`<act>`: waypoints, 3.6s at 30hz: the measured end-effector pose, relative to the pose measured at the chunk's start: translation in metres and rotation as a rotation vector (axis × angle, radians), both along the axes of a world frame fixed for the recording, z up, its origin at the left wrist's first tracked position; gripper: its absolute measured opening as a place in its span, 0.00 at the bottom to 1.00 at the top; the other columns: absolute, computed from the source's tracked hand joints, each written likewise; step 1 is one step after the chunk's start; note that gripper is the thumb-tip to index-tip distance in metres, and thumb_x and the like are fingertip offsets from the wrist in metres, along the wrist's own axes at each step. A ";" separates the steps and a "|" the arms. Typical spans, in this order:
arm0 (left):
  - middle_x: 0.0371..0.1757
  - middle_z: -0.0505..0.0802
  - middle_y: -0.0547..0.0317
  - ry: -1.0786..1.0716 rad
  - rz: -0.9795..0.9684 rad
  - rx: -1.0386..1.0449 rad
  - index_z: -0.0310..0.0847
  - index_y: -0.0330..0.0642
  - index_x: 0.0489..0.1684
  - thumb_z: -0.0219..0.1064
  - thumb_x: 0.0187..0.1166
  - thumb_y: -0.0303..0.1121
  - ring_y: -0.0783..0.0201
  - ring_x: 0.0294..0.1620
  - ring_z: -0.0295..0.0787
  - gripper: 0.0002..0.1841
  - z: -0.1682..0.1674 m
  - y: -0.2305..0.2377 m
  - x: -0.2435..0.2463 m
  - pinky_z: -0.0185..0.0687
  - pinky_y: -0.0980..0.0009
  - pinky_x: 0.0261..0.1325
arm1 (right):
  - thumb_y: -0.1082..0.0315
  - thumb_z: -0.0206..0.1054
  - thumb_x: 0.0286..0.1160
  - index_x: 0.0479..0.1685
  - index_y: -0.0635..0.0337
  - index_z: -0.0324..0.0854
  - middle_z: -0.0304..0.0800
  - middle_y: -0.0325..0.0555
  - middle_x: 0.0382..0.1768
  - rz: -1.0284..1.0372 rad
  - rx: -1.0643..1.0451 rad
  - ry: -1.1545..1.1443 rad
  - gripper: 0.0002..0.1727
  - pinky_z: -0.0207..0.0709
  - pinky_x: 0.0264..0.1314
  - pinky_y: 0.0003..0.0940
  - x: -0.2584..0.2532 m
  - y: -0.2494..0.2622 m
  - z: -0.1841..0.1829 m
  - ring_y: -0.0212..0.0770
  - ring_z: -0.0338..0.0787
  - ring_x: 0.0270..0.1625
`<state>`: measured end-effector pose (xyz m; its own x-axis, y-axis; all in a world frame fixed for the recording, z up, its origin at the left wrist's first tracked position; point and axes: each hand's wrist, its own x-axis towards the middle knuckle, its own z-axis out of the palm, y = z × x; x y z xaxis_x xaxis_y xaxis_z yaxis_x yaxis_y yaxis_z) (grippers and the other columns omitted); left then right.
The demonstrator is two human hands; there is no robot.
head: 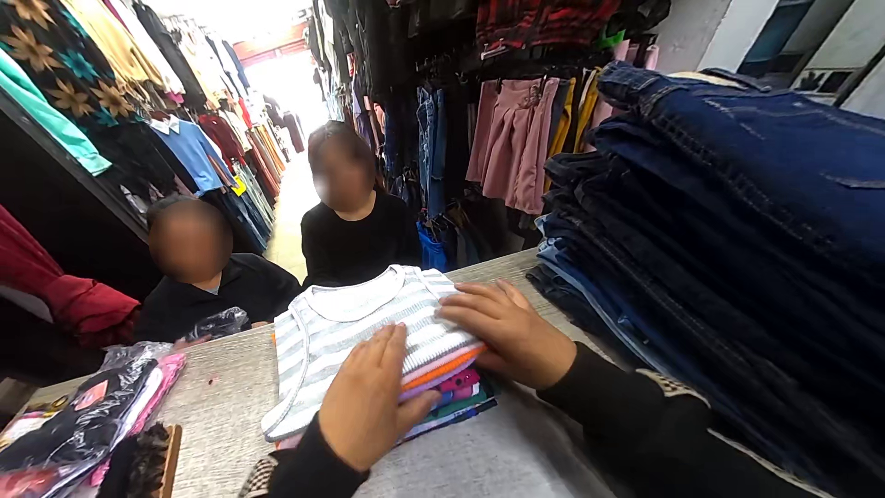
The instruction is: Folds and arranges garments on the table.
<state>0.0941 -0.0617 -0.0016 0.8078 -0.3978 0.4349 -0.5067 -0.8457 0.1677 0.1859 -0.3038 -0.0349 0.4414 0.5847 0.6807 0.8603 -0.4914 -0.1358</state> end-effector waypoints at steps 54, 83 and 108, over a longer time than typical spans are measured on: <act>0.85 0.78 0.48 0.142 0.185 -0.084 0.71 0.40 0.85 0.41 0.84 0.68 0.45 0.88 0.67 0.44 -0.034 0.058 0.033 0.47 0.27 0.84 | 0.39 0.44 0.86 0.93 0.51 0.58 0.52 0.46 0.94 -0.013 -0.095 0.806 0.40 0.33 0.93 0.66 0.009 0.064 0.008 0.47 0.47 0.96; 0.86 0.77 0.57 0.125 0.112 -0.098 0.72 0.47 0.85 0.34 0.86 0.67 0.52 0.89 0.66 0.41 -0.041 0.064 0.023 0.47 0.30 0.87 | 0.42 0.31 0.91 0.89 0.52 0.66 0.66 0.45 0.89 0.073 0.040 0.581 0.38 0.50 0.93 0.56 0.001 0.033 -0.029 0.44 0.59 0.93; 0.81 0.82 0.46 -0.066 0.007 -0.058 0.73 0.38 0.82 0.43 0.70 0.82 0.47 0.84 0.74 0.56 -0.053 0.081 -0.005 0.62 0.32 0.80 | 0.64 0.60 0.74 0.69 0.49 0.87 0.89 0.47 0.69 0.096 0.115 0.161 0.24 0.81 0.73 0.44 0.018 -0.031 -0.027 0.45 0.87 0.71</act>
